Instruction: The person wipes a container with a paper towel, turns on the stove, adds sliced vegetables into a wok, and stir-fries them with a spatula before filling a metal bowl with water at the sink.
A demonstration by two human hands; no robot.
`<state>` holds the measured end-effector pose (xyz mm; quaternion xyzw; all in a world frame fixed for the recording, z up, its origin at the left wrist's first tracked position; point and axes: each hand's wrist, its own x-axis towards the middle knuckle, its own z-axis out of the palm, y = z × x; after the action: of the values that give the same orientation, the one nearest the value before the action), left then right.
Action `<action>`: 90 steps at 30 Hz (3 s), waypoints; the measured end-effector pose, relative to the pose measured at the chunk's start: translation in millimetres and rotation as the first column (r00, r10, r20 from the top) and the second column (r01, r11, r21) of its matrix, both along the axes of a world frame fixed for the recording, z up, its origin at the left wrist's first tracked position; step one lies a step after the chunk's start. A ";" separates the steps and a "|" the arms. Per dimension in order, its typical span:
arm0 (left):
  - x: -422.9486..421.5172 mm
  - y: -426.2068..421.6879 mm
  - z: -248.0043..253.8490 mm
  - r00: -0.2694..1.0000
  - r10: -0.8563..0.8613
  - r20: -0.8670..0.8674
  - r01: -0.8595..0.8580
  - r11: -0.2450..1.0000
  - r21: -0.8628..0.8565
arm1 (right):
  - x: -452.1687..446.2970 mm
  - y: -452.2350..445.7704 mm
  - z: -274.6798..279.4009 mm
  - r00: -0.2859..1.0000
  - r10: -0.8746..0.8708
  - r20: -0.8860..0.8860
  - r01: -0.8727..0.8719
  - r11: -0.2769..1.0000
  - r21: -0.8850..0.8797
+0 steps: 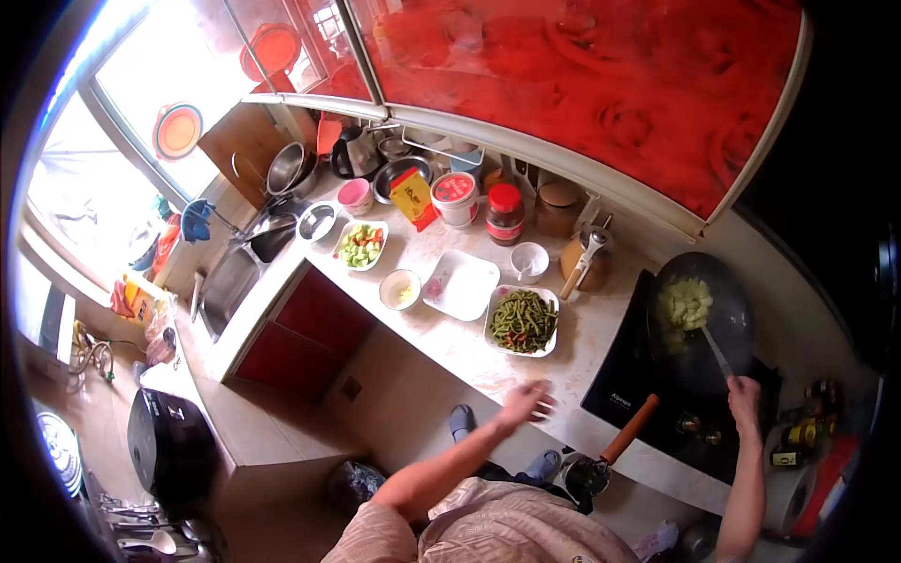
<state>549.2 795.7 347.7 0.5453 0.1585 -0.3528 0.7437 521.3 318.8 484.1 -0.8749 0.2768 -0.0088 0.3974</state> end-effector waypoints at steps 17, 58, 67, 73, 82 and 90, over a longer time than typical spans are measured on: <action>104.7 240.9 -38.2 0.893 0.426 -0.147 -0.429 0.903 0.013 | -66.5 82.8 -86.3 0.989 0.057 0.139 0.057 0.714 -0.698; 603.0 1071.3 -73.5 0.520 -0.599 0.608 -0.764 -0.008 0.646 | 481.3 1213.2 -62.0 0.937 0.272 0.218 -0.337 0.549 0.765; 599.5 1075.1 -41.0 0.295 -0.904 0.310 -0.699 0.017 0.715 | 517.7 1264.7 -62.7 0.909 0.391 0.148 -0.356 0.538 0.764; 608.0 1072.5 -43.3 0.184 -0.927 0.326 -0.770 0.070 0.634 | 508.3 1263.5 -64.6 0.895 0.438 0.084 -0.348 0.568 0.746; 610.7 1072.1 -32.5 0.188 -0.973 0.135 -0.684 -0.031 0.729 | 499.6 1271.8 -79.8 0.895 0.438 0.089 -0.339 0.535 0.774; 631.5 1088.2 -57.6 0.117 -0.945 0.305 -0.669 0.152 0.728 | 498.7 1272.5 -69.8 0.877 0.472 0.086 -0.358 0.525 0.772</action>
<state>1180.7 1883.9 290.1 0.9415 -0.2849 0.1799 -0.0002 1020.0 1591.3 414.3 -0.6593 0.0628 0.2633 0.7014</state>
